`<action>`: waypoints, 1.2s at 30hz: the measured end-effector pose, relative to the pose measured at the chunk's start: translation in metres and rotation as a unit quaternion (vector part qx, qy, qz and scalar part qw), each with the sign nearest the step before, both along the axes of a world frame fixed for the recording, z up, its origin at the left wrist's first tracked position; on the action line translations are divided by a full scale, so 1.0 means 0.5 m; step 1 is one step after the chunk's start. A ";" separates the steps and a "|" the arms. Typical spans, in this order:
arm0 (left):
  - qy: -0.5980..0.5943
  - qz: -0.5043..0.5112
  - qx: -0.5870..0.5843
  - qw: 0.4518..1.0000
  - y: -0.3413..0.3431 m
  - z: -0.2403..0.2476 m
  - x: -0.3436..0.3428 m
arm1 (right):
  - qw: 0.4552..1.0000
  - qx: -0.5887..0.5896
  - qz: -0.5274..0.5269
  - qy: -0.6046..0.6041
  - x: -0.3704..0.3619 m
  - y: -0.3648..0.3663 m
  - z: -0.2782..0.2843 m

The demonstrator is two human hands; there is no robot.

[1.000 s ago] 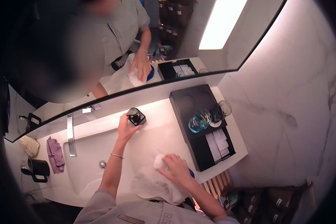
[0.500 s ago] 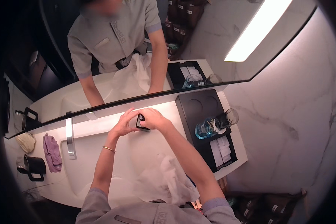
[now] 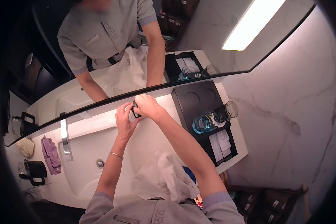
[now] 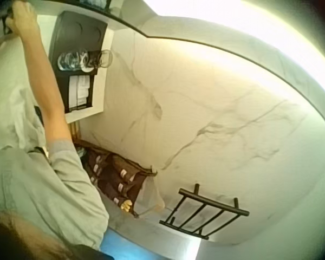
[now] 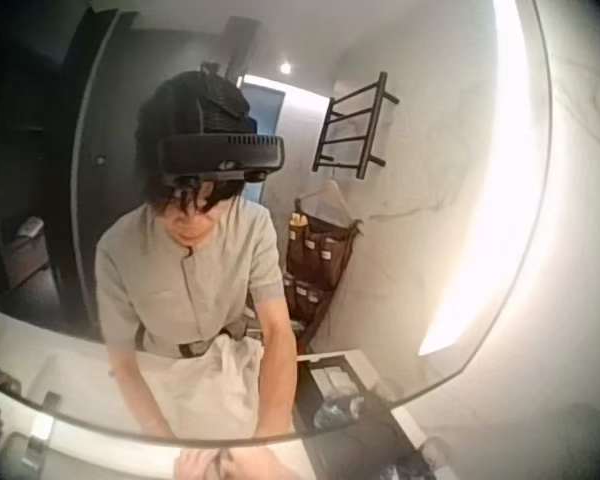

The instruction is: The person wipes the bathroom countertop and sink area using a blue cloth, then dries a glass and a soap dispenser with a white towel. They repeatedly wipe the same surfaces and handle a black tray and a metal pitcher, placing items back on the counter.

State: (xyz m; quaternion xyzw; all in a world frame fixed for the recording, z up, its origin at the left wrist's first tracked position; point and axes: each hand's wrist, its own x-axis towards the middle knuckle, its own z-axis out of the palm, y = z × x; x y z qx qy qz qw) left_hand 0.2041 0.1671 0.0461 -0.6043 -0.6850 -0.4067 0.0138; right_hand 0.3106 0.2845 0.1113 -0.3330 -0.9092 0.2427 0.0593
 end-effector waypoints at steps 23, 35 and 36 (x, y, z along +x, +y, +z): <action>-0.517 -0.393 -0.214 0.730 -0.480 -0.014 0.235 | 0.945 0.038 -0.197 0.258 0.363 -0.669 0.241; -0.313 -0.490 -0.218 0.784 -0.516 0.307 0.458 | 0.556 0.525 -0.538 0.355 0.904 -1.016 0.307; -0.326 -0.467 -0.213 0.794 -0.526 0.301 0.475 | 0.494 0.622 -0.527 0.303 0.971 -1.015 0.344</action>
